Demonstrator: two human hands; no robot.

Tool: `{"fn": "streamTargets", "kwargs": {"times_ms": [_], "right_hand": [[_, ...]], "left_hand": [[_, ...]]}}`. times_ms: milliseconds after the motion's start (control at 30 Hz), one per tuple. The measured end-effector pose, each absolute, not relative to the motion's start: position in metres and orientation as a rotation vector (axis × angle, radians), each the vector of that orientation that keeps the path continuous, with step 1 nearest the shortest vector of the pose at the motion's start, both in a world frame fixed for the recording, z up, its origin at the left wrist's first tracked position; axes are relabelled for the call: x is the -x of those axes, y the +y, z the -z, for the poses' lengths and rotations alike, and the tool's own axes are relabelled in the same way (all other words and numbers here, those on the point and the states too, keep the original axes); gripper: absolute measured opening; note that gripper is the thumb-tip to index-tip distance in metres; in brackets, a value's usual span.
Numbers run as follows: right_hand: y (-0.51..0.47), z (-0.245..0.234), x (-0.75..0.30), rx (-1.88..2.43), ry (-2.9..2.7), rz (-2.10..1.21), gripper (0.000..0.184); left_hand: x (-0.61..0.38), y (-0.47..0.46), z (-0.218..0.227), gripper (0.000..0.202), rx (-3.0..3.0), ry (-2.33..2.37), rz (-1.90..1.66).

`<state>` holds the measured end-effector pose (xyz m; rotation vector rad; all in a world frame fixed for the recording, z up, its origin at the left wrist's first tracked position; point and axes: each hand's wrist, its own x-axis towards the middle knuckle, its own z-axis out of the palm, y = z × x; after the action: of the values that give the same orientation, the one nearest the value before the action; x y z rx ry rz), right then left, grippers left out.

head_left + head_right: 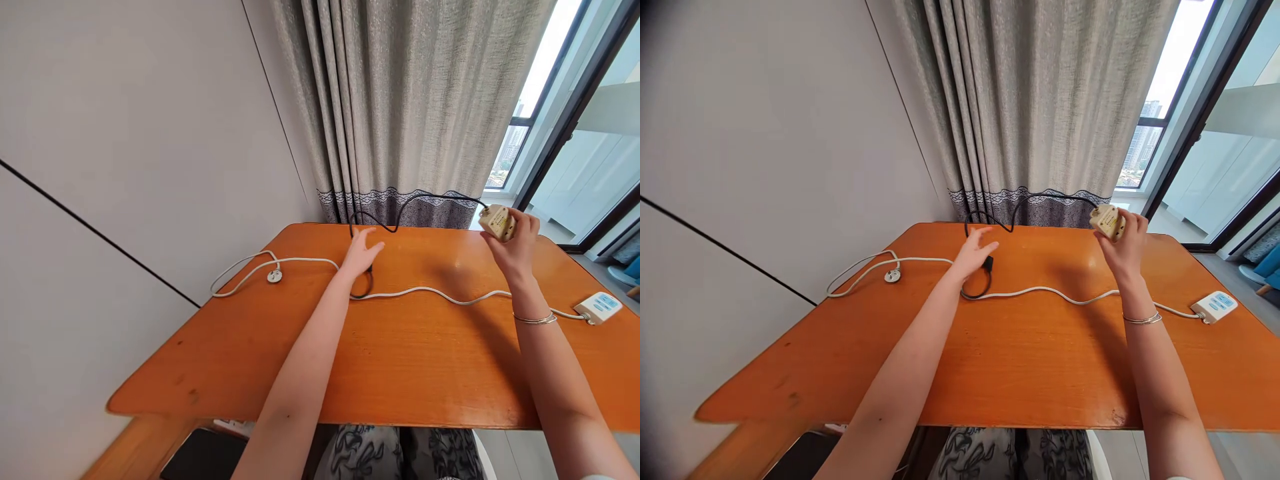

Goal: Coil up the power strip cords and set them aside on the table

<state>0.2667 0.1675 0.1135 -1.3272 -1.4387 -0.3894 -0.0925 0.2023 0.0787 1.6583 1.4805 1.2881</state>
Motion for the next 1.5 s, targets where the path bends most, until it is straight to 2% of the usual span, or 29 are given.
{"fn": "streamTargets", "kwargs": {"times_ms": [100, 167, 300, 367, 600, 733, 900, 1033, 1100, 1300, 1500], "right_hand": [[0.174, -0.11, -0.292, 1.508, -1.31, 0.397, 0.071], [0.176, -0.105, -0.306, 1.659, -1.254, 0.422, 0.071], [0.18, -0.087, -0.33, 1.851, -1.243, 0.464, 0.058], [0.181, -0.074, -0.344, 1.893, -1.26, 0.46, 0.05], [0.177, -0.023, -0.401, 1.846, -1.029, 0.346, 0.013], [0.172, -0.008, -0.411, 1.951, -0.977, 0.329, 0.023], [0.177, -0.005, -0.408, 2.213, -0.893, 0.232, 0.034], [0.179, -0.002, -0.415, 2.274, -0.796, 0.186, 0.041], [0.179, 0.0, -0.416, 2.307, -0.785, 0.164, 0.041], [0.184, 0.0, -0.399, 2.336, -0.976, 0.153, 0.046], [0.178, -0.008, -0.393, 2.378, -1.042, 0.077, 0.033]], "left_hand": [[0.121, 0.212, -0.081, 0.053, -1.612, 1.706, -1.466], [0.137, 0.216, -0.082, 0.045, -1.558, 1.719, -1.574], [0.157, 0.222, -0.082, 0.018, -1.387, 1.649, -1.865], [0.163, 0.226, -0.081, 0.011, -1.325, 1.568, -1.959], [0.188, 0.234, -0.073, 0.024, -0.783, 1.355, -2.064], [0.184, 0.233, -0.07, 0.025, -0.684, 1.26, -1.862], [0.163, 0.229, -0.074, 0.017, -0.784, 1.256, -1.844], [0.157, 0.224, -0.078, 0.027, -0.74, 1.125, -1.772], [0.154, 0.222, -0.08, 0.03, -0.711, 1.023, -1.74], [0.133, 0.219, -0.084, 0.019, -0.793, 0.992, -1.651], [0.129, 0.213, -0.092, 0.021, -0.919, 1.069, -1.69]]}}
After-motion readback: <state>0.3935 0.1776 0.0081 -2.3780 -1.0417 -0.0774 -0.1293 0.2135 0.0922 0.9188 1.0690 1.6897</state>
